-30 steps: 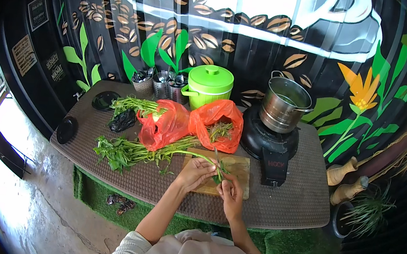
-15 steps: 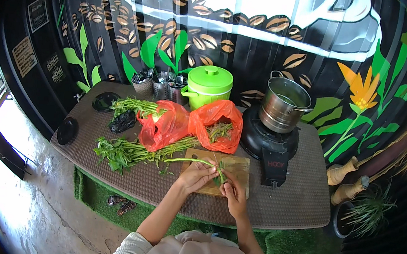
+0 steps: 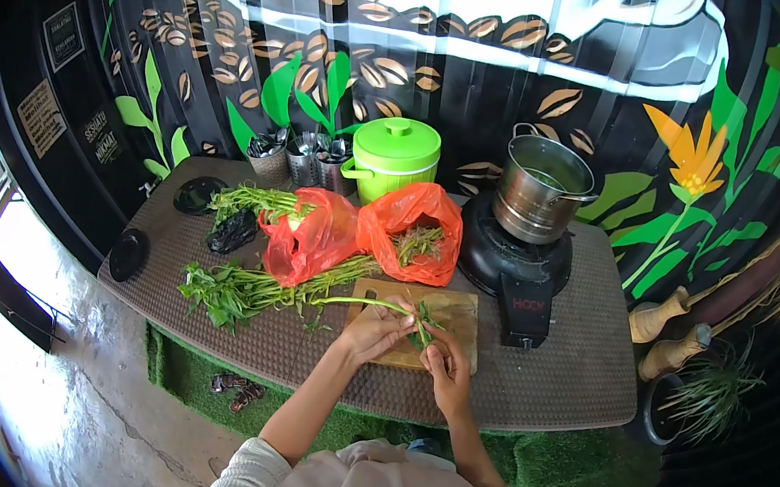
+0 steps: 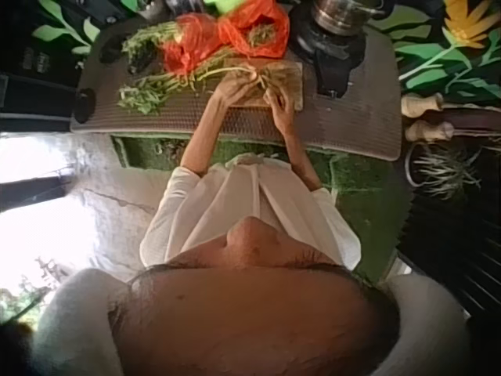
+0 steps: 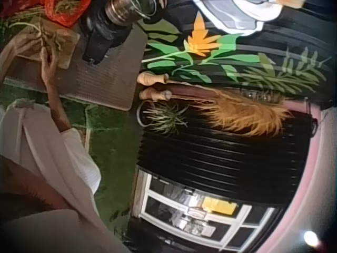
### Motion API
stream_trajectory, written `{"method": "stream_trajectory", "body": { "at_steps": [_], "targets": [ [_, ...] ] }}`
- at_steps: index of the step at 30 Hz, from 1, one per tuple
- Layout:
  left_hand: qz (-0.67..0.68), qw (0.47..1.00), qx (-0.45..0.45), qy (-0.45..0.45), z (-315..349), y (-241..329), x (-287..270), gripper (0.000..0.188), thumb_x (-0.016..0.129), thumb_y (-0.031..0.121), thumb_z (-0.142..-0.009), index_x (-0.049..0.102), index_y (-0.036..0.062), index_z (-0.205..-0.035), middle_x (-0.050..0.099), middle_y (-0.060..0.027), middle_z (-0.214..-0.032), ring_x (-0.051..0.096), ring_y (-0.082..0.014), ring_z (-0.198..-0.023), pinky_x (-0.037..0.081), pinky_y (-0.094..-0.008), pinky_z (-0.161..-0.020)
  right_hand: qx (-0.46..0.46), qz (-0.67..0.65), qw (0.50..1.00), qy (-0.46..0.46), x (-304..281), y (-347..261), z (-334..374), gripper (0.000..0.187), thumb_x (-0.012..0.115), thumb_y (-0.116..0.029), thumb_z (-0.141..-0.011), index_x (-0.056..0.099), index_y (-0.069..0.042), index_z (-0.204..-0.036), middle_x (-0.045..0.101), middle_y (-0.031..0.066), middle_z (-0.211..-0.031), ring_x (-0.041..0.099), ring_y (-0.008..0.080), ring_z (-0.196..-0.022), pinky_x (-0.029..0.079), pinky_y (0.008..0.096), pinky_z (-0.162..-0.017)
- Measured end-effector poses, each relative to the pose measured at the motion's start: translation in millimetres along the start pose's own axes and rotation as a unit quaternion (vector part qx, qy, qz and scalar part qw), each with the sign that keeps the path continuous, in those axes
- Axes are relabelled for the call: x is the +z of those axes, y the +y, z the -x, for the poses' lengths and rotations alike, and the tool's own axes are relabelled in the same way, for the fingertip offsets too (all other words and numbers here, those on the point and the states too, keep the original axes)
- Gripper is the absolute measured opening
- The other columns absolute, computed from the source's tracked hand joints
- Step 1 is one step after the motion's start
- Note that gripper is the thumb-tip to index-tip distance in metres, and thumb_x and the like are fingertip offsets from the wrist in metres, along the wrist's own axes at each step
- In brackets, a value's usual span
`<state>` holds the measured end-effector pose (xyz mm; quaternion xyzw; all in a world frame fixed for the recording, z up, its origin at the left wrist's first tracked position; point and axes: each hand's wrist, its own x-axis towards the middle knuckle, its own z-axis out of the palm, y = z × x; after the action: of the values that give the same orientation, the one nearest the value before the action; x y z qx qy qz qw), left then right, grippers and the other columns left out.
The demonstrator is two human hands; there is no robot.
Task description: The person chops green leafy vegetables on a wooden cutting board using a knife, places the chopped greens into a pot on a stove, and then removes individual leafy stems from a plastic bag to continue the chopping process.
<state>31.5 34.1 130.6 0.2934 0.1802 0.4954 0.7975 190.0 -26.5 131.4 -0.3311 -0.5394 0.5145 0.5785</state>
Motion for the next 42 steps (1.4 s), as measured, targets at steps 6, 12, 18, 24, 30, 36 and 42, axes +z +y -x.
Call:
{"method": "stream_trajectory", "body": {
  "at_steps": [6,12,18,24,30,36,42],
  "targets": [
    [-0.031,0.999,0.018,-0.014,0,-8,-1,0.014,0.061,-0.001,-0.08,0.056,0.0033,-0.092,0.059,-0.0065,-0.092,0.059,-0.0153,-0.087,0.048,-0.0246,-0.08,0.03,-0.03,0.999,0.011,-2,-4,1,0.026,0.048,-0.011,-0.092,0.051,0.0,-0.115,0.043,-0.0029,-0.065,0.035,0.005,-0.058,0.029,0.0216,-0.053],
    [-0.04,0.999,0.016,-0.026,1,-5,3,0.014,0.06,-0.001,-0.081,0.056,0.0024,-0.094,0.059,-0.0072,-0.092,0.06,-0.0157,-0.085,0.05,-0.0248,-0.079,0.044,-0.037,0.998,0.031,-1,-2,2,0.022,0.051,-0.014,-0.091,0.053,-0.001,-0.11,0.044,-0.0038,-0.064,0.037,0.004,-0.057,0.028,0.0197,-0.05],
    [0.004,0.999,-0.002,0.045,0,-1,7,0.01,0.055,0.001,-0.086,0.054,0.0,-0.095,0.059,-0.0089,-0.093,0.06,-0.0159,-0.086,0.05,-0.024,-0.081,0.073,-0.063,0.995,0.029,1,-3,-3,0.031,0.05,-0.021,-0.092,0.051,-0.002,-0.117,0.042,-0.0045,-0.066,0.038,0.003,-0.057,0.027,0.0169,-0.048],
    [0.08,0.997,-0.008,0.019,-6,-15,0,0.007,0.053,0.004,-0.087,0.054,0.0055,-0.094,0.058,-0.0048,-0.095,0.058,-0.014,-0.088,0.05,-0.024,-0.081,0.056,-0.031,0.998,-0.023,-7,-3,-10,0.04,0.045,-0.024,-0.094,0.044,-0.003,-0.128,0.038,-0.0054,-0.065,0.035,0.0029,-0.058,0.026,0.0168,-0.049],
    [0.06,0.998,0.016,0.017,-8,-17,5,0.011,0.053,-0.002,-0.085,0.054,0.006,-0.093,0.058,-0.0052,-0.094,0.059,-0.0138,-0.088,0.05,-0.0244,-0.081,0.034,-0.012,0.999,-0.018,-11,-1,-12,0.037,0.046,-0.021,-0.094,0.046,-0.004,-0.127,0.036,-0.0052,-0.063,0.033,0.0036,-0.057,0.026,0.0187,-0.051],
    [0.012,0.998,0.047,0.039,-9,-16,7,0.009,0.056,-0.003,-0.084,0.054,0.0028,-0.09,0.061,-0.0098,-0.094,0.06,-0.0162,-0.085,0.05,-0.0255,-0.082,0.039,-0.005,0.999,0.0,-6,-2,-16,0.032,0.047,-0.017,-0.093,0.048,-0.005,-0.123,0.035,-0.0044,-0.061,0.031,0.0047,-0.057,0.026,0.02,-0.052],
    [-0.01,1.0,0.011,0.016,-8,-8,-1,0.007,0.054,-0.001,-0.085,0.052,0.0049,-0.089,0.057,-0.0058,-0.092,0.058,-0.0156,-0.089,0.048,-0.0281,-0.083,0.011,0.008,1.0,-0.013,-5,3,-21,0.03,0.047,-0.015,-0.093,0.048,-0.004,-0.121,0.036,-0.004,-0.061,0.031,0.0048,-0.056,0.026,0.0202,-0.052]
  ]
}}
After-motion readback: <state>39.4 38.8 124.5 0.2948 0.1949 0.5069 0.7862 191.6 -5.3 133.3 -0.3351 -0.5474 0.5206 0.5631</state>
